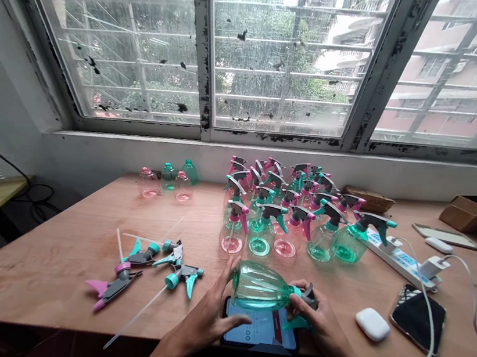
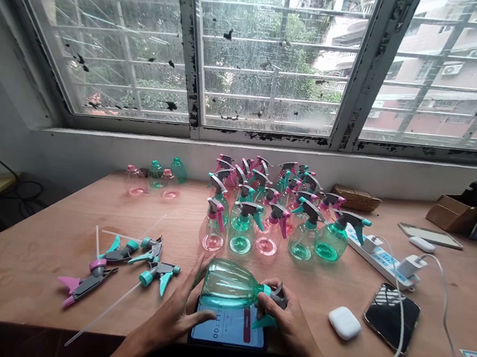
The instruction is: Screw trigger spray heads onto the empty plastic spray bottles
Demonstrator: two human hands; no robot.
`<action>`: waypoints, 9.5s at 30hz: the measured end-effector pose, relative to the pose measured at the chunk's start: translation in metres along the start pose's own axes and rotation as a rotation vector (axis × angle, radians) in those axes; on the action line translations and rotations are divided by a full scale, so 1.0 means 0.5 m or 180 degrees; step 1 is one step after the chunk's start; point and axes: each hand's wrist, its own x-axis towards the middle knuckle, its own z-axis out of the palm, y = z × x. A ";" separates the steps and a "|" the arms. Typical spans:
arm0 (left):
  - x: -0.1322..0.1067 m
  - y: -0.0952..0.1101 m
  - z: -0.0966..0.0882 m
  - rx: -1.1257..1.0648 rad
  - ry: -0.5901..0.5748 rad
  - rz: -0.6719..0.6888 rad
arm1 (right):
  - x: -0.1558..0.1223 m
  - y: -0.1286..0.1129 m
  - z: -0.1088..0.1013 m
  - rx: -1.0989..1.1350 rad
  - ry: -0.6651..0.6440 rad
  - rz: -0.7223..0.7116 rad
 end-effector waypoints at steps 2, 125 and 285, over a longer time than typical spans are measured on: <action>0.001 0.002 -0.001 -0.0020 0.0011 -0.0053 | -0.002 -0.002 0.001 -0.0017 -0.0065 0.0010; 0.002 -0.008 -0.001 -0.0261 0.0035 0.0011 | -0.008 -0.012 0.002 -0.0326 -0.0071 -0.0032; -0.024 0.006 -0.004 0.0523 0.0732 0.1439 | -0.060 -0.053 0.028 -0.0224 0.0334 0.0610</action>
